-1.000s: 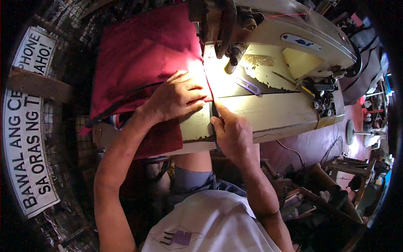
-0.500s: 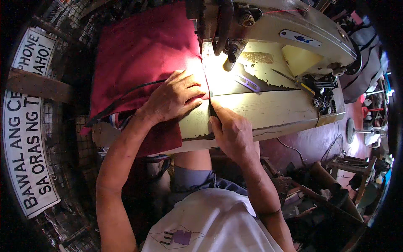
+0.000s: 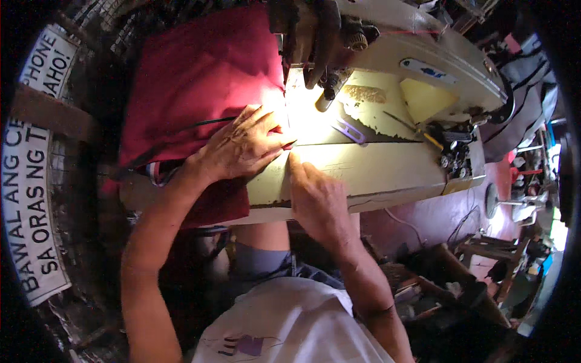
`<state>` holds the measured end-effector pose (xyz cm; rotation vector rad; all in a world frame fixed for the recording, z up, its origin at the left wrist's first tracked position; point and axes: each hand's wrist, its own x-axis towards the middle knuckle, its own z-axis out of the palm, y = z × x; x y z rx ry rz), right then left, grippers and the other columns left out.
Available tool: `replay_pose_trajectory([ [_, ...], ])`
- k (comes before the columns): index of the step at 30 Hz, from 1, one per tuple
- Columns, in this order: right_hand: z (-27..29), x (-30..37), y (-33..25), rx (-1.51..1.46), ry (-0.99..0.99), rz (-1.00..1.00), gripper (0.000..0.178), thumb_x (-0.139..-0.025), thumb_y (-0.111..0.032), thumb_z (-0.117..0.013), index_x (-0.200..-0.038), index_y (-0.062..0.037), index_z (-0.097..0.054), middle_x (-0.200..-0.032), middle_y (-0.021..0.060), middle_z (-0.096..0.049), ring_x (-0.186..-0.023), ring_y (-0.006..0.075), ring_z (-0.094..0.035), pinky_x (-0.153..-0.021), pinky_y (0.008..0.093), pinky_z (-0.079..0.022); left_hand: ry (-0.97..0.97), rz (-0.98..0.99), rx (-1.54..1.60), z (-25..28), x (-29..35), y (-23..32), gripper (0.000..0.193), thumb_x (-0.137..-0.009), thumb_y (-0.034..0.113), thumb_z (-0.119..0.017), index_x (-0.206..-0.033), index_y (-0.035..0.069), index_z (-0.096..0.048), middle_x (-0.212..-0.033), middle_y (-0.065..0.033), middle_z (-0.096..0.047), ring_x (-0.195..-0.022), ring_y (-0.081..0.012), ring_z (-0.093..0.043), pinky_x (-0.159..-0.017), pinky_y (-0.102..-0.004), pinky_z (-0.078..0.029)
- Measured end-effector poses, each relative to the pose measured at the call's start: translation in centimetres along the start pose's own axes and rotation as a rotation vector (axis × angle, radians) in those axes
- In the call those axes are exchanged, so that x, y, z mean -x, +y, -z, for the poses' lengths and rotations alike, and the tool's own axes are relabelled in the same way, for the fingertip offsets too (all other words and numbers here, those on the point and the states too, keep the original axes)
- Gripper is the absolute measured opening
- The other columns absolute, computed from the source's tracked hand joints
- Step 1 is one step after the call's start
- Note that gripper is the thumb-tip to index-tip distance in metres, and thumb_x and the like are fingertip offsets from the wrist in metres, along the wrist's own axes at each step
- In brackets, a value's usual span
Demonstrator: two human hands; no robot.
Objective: Sew components of a leather bag using an industrial sewing machine.
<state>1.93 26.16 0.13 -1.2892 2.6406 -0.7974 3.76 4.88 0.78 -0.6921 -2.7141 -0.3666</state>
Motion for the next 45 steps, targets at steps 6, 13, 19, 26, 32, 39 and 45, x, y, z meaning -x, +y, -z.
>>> replay_pose_trajectory([
  [6,0.2,0.2,0.1,0.032,-0.018,0.032,0.050,-0.083,-0.007,-0.058,-0.132,0.0034,-0.051,-0.090,0.0161,-0.060,-0.082,0.0356,-0.064,-0.068,0.0460,-0.051,-0.027,-0.015,0.007,-0.1,0.2,-0.1,0.027,-0.088,0.020,-0.066,-0.113,0.010,-0.068,-0.114,-0.0076,-0.061,-0.114,-0.0254,-0.055,-0.099,-0.0423,-0.041],
  [13,0.4,0.1,0.1,-0.003,-0.056,-0.017,0.047,-0.086,-0.007,-0.060,-0.132,0.0015,-0.052,-0.087,0.0151,-0.059,-0.078,0.0342,-0.063,-0.066,0.0459,-0.050,-0.034,-0.016,0.077,-0.7,0.3,-0.2,0.028,-0.087,0.019,-0.068,-0.113,0.009,-0.068,-0.123,-0.0073,-0.064,-0.120,-0.0269,-0.056,-0.103,-0.0457,-0.041],
  [19,0.6,-0.1,0.0,-0.020,-0.057,-0.011,0.050,-0.084,-0.005,-0.062,-0.132,0.0025,-0.052,-0.084,0.0148,-0.058,-0.075,0.0337,-0.062,-0.064,0.0447,-0.049,-0.040,0.003,0.076,-0.6,0.3,-0.5,0.026,-0.087,0.020,-0.068,-0.111,0.009,-0.069,-0.121,-0.0061,-0.065,-0.120,-0.0265,-0.056,-0.103,-0.0454,-0.041],
  [26,-0.1,-1.5,-0.1,0.014,-0.029,-0.027,0.053,-0.081,-0.007,-0.066,-0.131,0.0038,-0.053,-0.083,0.0160,-0.062,-0.073,0.0323,-0.064,-0.063,0.0434,-0.050,-0.037,-0.041,0.048,0.1,-0.7,-2.2,0.025,-0.084,0.022,-0.068,-0.106,0.009,-0.069,-0.116,-0.0062,-0.064,-0.114,-0.0267,-0.056,-0.101,-0.0427,-0.042],
  [32,0.0,-2.9,0.3,0.021,-0.048,-0.066,0.048,-0.084,-0.008,-0.065,-0.130,0.0024,-0.056,-0.076,0.0165,-0.063,-0.069,0.0328,-0.064,-0.063,0.0444,-0.051,-0.008,-0.107,-0.058,0.2,-1.2,-3.5,0.029,-0.081,0.025,-0.064,-0.105,0.008,-0.068,-0.114,-0.0063,-0.062,-0.113,-0.0246,-0.056,-0.099,-0.0408,-0.042],
  [39,1.4,-2.6,2.7,-0.083,0.225,0.074,0.034,-0.086,-0.006,-0.067,-0.120,-0.0002,-0.063,-0.088,0.0170,-0.063,-0.084,0.0343,-0.063,-0.075,0.0448,-0.050,-0.046,-0.097,-0.063,0.4,-1.0,-3.6,0.029,-0.082,0.020,-0.060,-0.107,0.008,-0.066,-0.114,-0.0069,-0.061,-0.113,-0.0249,-0.056,-0.101,-0.0430,-0.042],
  [45,3.7,-4.3,7.8,0.133,0.278,-0.013,0.052,-0.077,-0.010,-0.075,-0.127,-0.0007,-0.061,-0.107,0.0135,-0.054,-0.102,0.0319,-0.053,-0.089,0.0421,-0.045,-0.059,-0.092,-0.220,0.5,-1.7,-1.7,0.030,-0.082,0.014,-0.059,-0.110,0.007,-0.065,-0.112,-0.0079,-0.061,-0.113,-0.0253,-0.056,-0.105,-0.0480,-0.041],
])
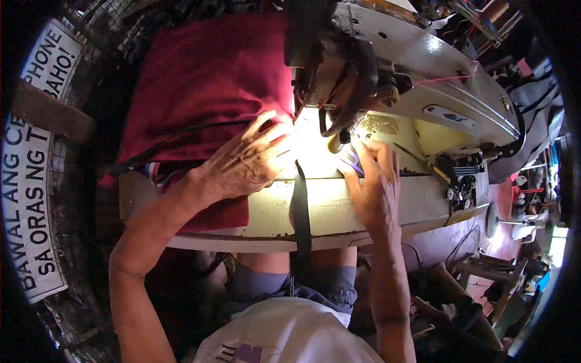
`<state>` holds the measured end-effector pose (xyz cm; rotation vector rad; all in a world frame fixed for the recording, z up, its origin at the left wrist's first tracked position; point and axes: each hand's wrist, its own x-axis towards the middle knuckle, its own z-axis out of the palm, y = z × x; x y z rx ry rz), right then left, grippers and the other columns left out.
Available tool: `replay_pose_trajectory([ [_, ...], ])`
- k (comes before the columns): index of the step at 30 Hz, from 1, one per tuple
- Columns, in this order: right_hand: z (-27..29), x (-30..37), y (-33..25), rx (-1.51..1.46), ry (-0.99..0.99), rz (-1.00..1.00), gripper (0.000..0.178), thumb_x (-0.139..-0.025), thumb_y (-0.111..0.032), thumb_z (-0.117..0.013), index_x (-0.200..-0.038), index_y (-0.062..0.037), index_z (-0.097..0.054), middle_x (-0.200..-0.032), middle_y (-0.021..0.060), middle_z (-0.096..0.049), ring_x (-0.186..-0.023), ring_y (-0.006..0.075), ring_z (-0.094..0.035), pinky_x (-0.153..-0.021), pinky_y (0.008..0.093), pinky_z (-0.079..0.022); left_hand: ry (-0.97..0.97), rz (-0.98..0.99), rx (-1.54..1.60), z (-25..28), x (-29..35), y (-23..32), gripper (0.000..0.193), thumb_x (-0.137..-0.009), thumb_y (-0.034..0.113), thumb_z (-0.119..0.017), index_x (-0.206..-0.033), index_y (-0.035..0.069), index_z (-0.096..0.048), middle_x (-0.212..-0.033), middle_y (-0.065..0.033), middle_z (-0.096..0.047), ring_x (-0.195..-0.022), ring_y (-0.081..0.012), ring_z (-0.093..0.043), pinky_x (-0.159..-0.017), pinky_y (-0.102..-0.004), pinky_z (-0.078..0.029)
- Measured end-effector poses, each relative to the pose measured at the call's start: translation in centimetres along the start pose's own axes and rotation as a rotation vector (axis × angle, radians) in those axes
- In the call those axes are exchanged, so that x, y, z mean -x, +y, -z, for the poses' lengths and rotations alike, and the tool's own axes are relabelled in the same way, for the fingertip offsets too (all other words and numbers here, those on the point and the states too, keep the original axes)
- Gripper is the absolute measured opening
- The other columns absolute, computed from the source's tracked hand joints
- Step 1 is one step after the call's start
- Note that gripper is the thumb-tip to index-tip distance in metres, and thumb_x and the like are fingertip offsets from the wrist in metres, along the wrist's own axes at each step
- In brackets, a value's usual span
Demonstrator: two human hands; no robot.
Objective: Sew components of a leather bag using an industrial sewing machine.
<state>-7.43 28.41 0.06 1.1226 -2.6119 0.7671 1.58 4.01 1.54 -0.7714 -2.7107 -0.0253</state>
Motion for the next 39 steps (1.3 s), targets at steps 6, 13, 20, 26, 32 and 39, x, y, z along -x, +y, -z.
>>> replay_pose_trajectory([
  [6,-1.7,2.7,-2.5,-0.048,0.198,0.063,0.031,-0.082,-0.008,-0.071,-0.112,-0.0015,-0.065,-0.106,0.0148,-0.059,-0.100,0.0336,-0.056,-0.088,0.0449,-0.046,-0.023,0.026,0.113,-0.3,0.5,0.0,0.033,-0.081,0.010,-0.061,-0.114,0.006,-0.065,-0.116,-0.0107,-0.062,-0.115,-0.0279,-0.056,-0.106,-0.0481,-0.041],
  [13,-2.8,5.4,-10.0,-0.165,0.048,-0.191,0.027,-0.091,-0.012,-0.064,-0.115,0.0016,-0.063,-0.085,0.0142,-0.061,-0.080,0.0322,-0.056,-0.076,0.0430,-0.043,0.025,0.024,0.216,-1.1,0.7,-0.5,0.034,-0.083,0.010,-0.062,-0.117,0.007,-0.065,-0.124,-0.0118,-0.062,-0.118,-0.0295,-0.056,-0.103,-0.0436,-0.043],
  [20,-3.3,6.1,-10.2,-0.067,0.074,-0.160,0.029,-0.088,-0.008,-0.064,-0.116,0.0003,-0.065,-0.076,0.0100,-0.057,-0.077,0.0281,-0.055,-0.071,0.0409,-0.042,0.093,0.003,0.220,-1.0,0.7,-0.3,0.035,-0.078,0.005,-0.062,-0.113,0.007,-0.065,-0.113,-0.0104,-0.064,-0.114,-0.0276,-0.058,-0.105,-0.0440,-0.043],
  [26,-3.1,5.7,-10.1,0.000,-0.041,-0.081,0.036,-0.081,-0.006,-0.064,-0.117,0.0007,-0.065,-0.076,0.0084,-0.054,-0.076,0.0263,-0.054,-0.071,0.0397,-0.044,0.117,-0.011,0.231,-0.6,0.6,-0.2,0.037,-0.074,0.003,-0.064,-0.111,0.006,-0.066,-0.112,-0.0104,-0.064,-0.113,-0.0295,-0.059,-0.105,-0.0448,-0.044],
  [32,-2.8,5.2,-10.2,0.026,-0.089,-0.027,0.042,-0.077,-0.001,-0.061,-0.119,0.0052,-0.062,-0.078,0.0089,-0.056,-0.077,0.0275,-0.055,-0.072,0.0404,-0.046,0.152,-0.010,0.249,-1.0,0.7,-0.4,0.035,-0.074,0.004,-0.064,-0.109,0.005,-0.066,-0.110,-0.0111,-0.064,-0.111,-0.0297,-0.059,-0.104,-0.0444,-0.045],
  [39,-2.9,4.0,-10.0,0.031,-0.203,-0.051,0.053,-0.074,-0.003,-0.063,-0.126,0.0077,-0.055,-0.081,0.0140,-0.062,-0.081,0.0318,-0.059,-0.070,0.0427,-0.047,0.081,-0.033,0.226,-0.7,0.8,0.2,0.029,-0.079,0.009,-0.063,-0.108,0.003,-0.066,-0.116,-0.0141,-0.064,-0.114,-0.0323,-0.059,-0.106,-0.0472,-0.044],
])
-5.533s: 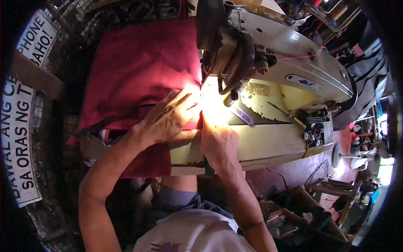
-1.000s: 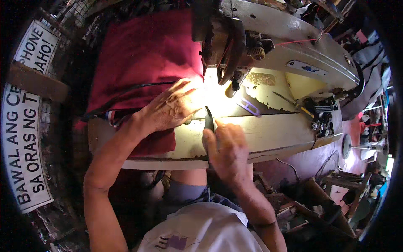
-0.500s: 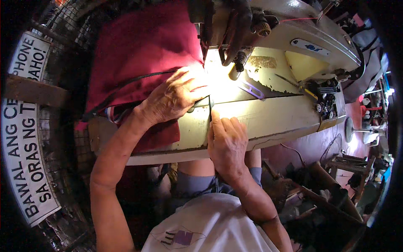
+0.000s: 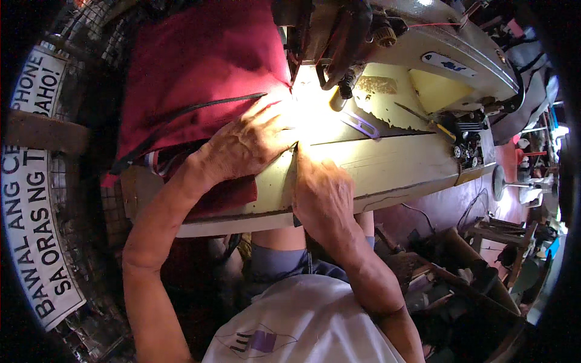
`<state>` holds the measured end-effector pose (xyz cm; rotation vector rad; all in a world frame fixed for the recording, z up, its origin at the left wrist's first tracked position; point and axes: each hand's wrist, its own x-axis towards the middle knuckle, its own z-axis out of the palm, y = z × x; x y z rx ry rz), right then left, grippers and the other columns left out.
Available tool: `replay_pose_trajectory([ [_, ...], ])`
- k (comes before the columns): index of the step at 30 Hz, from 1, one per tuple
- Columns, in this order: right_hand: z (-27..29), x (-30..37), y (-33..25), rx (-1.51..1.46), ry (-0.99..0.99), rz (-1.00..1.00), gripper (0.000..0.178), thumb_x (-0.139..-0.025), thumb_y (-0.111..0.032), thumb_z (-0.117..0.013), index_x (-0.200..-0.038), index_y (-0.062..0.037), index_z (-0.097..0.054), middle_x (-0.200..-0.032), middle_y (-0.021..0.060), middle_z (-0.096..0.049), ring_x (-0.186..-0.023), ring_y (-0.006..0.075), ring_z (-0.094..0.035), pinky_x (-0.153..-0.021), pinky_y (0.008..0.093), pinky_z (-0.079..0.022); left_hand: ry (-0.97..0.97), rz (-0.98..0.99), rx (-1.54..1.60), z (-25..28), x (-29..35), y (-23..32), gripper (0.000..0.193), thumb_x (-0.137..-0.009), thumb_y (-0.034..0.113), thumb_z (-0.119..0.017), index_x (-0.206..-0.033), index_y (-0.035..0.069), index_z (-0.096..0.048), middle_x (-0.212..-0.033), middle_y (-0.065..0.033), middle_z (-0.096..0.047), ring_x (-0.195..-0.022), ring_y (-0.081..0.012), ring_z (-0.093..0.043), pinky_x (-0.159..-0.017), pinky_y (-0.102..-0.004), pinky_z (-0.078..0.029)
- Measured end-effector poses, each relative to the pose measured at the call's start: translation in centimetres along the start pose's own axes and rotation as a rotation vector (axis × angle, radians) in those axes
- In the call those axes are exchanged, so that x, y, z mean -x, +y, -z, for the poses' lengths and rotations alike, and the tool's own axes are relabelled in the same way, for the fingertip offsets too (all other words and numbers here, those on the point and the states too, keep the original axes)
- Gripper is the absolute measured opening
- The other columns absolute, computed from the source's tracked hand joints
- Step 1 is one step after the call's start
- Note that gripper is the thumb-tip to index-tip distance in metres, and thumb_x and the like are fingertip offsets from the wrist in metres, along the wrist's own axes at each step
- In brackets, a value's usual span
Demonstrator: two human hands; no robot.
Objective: Sew components of a leather bag using an industrial sewing machine.
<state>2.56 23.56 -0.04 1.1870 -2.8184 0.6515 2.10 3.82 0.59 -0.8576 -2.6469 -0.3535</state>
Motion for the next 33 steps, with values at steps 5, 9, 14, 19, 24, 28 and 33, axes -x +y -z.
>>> replay_pose_trajectory([
  [5,0.1,0.5,-0.1,-0.004,0.028,-0.008,0.049,-0.078,-0.005,-0.065,-0.125,0.0062,-0.056,-0.081,0.0144,-0.062,-0.082,0.0328,-0.060,-0.073,0.0430,-0.048,-0.063,0.018,-0.046,-0.1,0.0,0.6,0.034,-0.083,0.015,-0.063,-0.115,0.002,-0.066,-0.124,-0.0156,-0.062,-0.122,-0.0340,-0.056,-0.110,-0.0509,-0.041],
  [9,0.0,2.9,-0.4,-0.031,0.119,-0.029,0.042,-0.082,-0.008,-0.065,-0.121,0.0054,-0.058,-0.081,0.0145,-0.061,-0.081,0.0325,-0.059,-0.073,0.0428,-0.048,-0.171,0.067,-0.128,0.5,0.4,2.7,0.037,-0.087,0.017,-0.056,-0.121,0.002,-0.063,-0.128,-0.0145,-0.060,-0.126,-0.0315,-0.053,-0.113,-0.0526,-0.037],
  [14,1.5,3.4,1.4,-0.183,0.134,-0.020,0.032,-0.085,-0.017,-0.070,-0.111,-0.0005,-0.063,-0.087,0.0132,-0.059,-0.084,0.0302,-0.059,-0.070,0.0440,-0.049,-0.058,0.131,-0.186,0.2,0.8,5.9,0.028,-0.082,0.013,-0.056,-0.106,0.000,-0.064,-0.105,-0.0110,-0.062,-0.110,-0.0267,-0.060,-0.110,-0.0521,-0.038],
  [19,3.6,-2.5,9.2,-0.052,0.345,0.131,0.036,-0.076,-0.010,-0.076,-0.109,-0.0024,-0.062,-0.098,0.0150,-0.057,-0.094,0.0339,-0.056,-0.083,0.0435,-0.048,-0.149,0.266,-0.157,0.2,1.4,7.4,0.040,-0.085,0.014,-0.058,-0.122,0.000,-0.060,-0.127,-0.0140,-0.059,-0.126,-0.0304,-0.053,-0.115,-0.0568,-0.032],
  [24,4.2,-4.3,13.1,0.001,0.137,0.274,0.024,-0.082,-0.004,-0.069,-0.106,0.0005,-0.064,-0.099,0.0129,-0.058,-0.093,0.0327,-0.058,-0.084,0.0429,-0.049,-0.078,0.320,-0.090,-0.6,1.1,7.5,0.044,-0.081,0.016,-0.065,-0.122,0.001,-0.060,-0.126,-0.0143,-0.058,-0.125,-0.0314,-0.052,-0.115,-0.0574,-0.031],
  [28,5.0,-3.6,11.7,0.026,0.105,0.369,0.020,-0.083,-0.003,-0.064,-0.102,-0.0023,-0.064,-0.098,0.0123,-0.057,-0.091,0.0302,-0.060,-0.078,0.0399,-0.051,-0.048,0.389,-0.053,0.2,1.2,7.4,0.041,-0.080,0.017,-0.069,-0.119,0.006,-0.064,-0.131,-0.0176,-0.053,-0.130,-0.0362,-0.045,-0.115,-0.0584,-0.028],
  [33,4.9,-3.5,10.5,0.012,-0.029,0.473,0.023,-0.083,-0.007,-0.061,-0.105,-0.0035,-0.063,-0.096,0.0122,-0.057,-0.087,0.0288,-0.061,-0.072,0.0400,-0.051,-0.049,0.362,0.059,1.2,0.9,6.0,0.041,-0.077,0.021,-0.074,-0.116,0.010,-0.067,-0.138,-0.0209,-0.047,-0.138,-0.0418,-0.037,-0.116,-0.0593,-0.025],
])
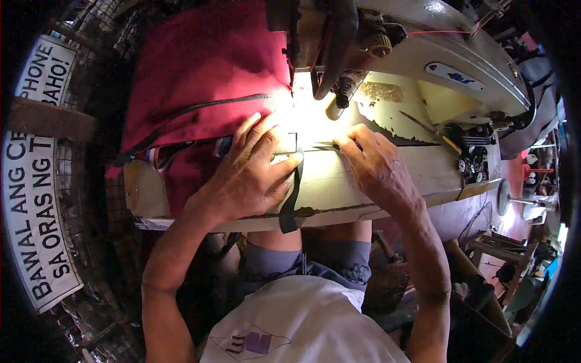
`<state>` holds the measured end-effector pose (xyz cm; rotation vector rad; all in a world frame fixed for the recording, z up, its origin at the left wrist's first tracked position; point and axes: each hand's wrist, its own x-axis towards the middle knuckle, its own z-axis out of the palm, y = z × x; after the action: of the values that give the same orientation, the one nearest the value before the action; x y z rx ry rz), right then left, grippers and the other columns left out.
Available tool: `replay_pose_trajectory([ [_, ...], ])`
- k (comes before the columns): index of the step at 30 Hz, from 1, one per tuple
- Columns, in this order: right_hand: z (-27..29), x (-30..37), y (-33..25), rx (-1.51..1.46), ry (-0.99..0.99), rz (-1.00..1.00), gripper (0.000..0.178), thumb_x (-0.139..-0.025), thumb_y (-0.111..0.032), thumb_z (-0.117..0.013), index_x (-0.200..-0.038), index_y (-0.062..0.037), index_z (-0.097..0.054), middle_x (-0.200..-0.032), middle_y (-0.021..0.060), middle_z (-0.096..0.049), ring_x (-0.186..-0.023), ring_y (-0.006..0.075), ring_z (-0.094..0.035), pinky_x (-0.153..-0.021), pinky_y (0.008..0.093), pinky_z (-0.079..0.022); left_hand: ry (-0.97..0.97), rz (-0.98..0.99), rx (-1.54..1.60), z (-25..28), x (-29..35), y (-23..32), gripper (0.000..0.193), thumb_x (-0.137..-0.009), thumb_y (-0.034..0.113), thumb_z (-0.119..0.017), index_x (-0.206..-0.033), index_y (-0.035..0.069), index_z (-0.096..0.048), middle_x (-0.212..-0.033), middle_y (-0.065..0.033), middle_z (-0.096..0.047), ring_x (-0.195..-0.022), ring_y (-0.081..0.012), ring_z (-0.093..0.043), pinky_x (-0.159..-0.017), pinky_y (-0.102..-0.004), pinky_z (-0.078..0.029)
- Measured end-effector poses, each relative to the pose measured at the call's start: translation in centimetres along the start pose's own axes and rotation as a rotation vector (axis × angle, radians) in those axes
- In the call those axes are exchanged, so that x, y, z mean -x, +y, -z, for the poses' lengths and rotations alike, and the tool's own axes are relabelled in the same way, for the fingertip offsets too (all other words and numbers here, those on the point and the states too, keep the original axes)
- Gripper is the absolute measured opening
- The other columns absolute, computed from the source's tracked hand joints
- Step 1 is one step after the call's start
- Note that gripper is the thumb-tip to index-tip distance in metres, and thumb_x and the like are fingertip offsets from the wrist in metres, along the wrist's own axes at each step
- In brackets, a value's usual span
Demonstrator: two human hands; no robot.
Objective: Sew components of a leather bag using an industrial sewing machine.
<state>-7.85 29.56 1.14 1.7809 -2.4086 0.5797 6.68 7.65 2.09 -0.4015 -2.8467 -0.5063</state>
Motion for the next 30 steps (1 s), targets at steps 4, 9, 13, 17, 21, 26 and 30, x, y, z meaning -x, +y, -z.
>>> replay_pose_trajectory([
  [4,-0.8,-0.5,0.0,-0.008,0.006,0.027,0.026,-0.084,-0.008,-0.060,-0.109,-0.0038,-0.063,-0.096,0.0117,-0.057,-0.087,0.0278,-0.061,-0.072,0.0394,-0.050,-0.106,-0.023,0.050,0.5,-0.5,-0.9,0.043,-0.077,0.022,-0.074,-0.118,0.010,-0.066,-0.143,-0.0209,-0.045,-0.141,-0.0424,-0.034,-0.117,-0.0594,-0.024],
  [9,-1.1,-1.0,-0.3,-0.030,-0.008,0.053,0.033,-0.083,-0.010,-0.059,-0.115,-0.0044,-0.064,-0.103,0.0120,-0.059,-0.090,0.0274,-0.062,-0.073,0.0379,-0.050,-0.167,-0.047,0.103,0.5,-0.5,-1.5,0.046,-0.075,0.024,-0.074,-0.118,0.010,-0.064,-0.142,-0.0194,-0.049,-0.141,-0.0425,-0.035,-0.117,-0.0602,-0.023],
  [13,-1.7,-0.9,-0.6,0.005,-0.001,0.054,0.035,-0.082,-0.011,-0.060,-0.116,-0.0047,-0.063,-0.106,0.0121,-0.060,-0.092,0.0268,-0.062,-0.073,0.0371,-0.050,-0.116,-0.055,0.133,0.6,-0.6,-1.5,0.044,-0.077,0.023,-0.071,-0.117,0.007,-0.065,-0.127,-0.0158,-0.058,-0.138,-0.0392,-0.039,-0.118,-0.0589,-0.024],
  [17,-2.2,-0.8,-0.6,-0.011,0.025,0.089,0.039,-0.082,-0.013,-0.061,-0.119,-0.0051,-0.063,-0.108,0.0117,-0.059,-0.094,0.0262,-0.062,-0.074,0.0367,-0.050,-0.103,-0.077,0.137,0.7,-0.6,-1.7,0.045,-0.076,0.023,-0.072,-0.117,0.006,-0.065,-0.126,-0.0158,-0.059,-0.137,-0.0389,-0.041,-0.117,-0.0601,-0.025],
  [21,-2.1,-0.7,-0.3,-0.002,0.033,0.131,0.043,-0.081,-0.014,-0.062,-0.123,-0.0047,-0.062,-0.110,0.0115,-0.059,-0.097,0.0262,-0.061,-0.075,0.0375,-0.050,-0.107,-0.081,0.129,0.5,-0.6,-1.6,0.045,-0.075,0.023,-0.073,-0.117,0.006,-0.065,-0.126,-0.0155,-0.059,-0.136,-0.0388,-0.041,-0.116,-0.0605,-0.026],
  [26,-2.0,-1.1,-0.4,0.006,0.058,0.169,0.043,-0.080,-0.015,-0.063,-0.122,-0.0037,-0.063,-0.105,0.0105,-0.061,-0.094,0.0259,-0.063,-0.075,0.0381,-0.051,-0.131,-0.097,0.099,0.4,-0.6,-1.8,0.048,-0.076,0.024,-0.074,-0.120,0.010,-0.063,-0.133,-0.0170,-0.054,-0.136,-0.0405,-0.041,-0.115,-0.0607,-0.025],
  [30,-2.0,-1.5,-0.4,-0.029,-0.038,0.151,0.042,-0.080,-0.014,-0.063,-0.121,-0.0020,-0.063,-0.095,0.0103,-0.063,-0.084,0.0257,-0.065,-0.070,0.0368,-0.051,-0.109,-0.106,0.098,0.6,-0.7,-1.6,0.048,-0.075,0.023,-0.074,-0.120,0.010,-0.063,-0.132,-0.0172,-0.055,-0.136,-0.0414,-0.041,-0.115,-0.0607,-0.026],
])
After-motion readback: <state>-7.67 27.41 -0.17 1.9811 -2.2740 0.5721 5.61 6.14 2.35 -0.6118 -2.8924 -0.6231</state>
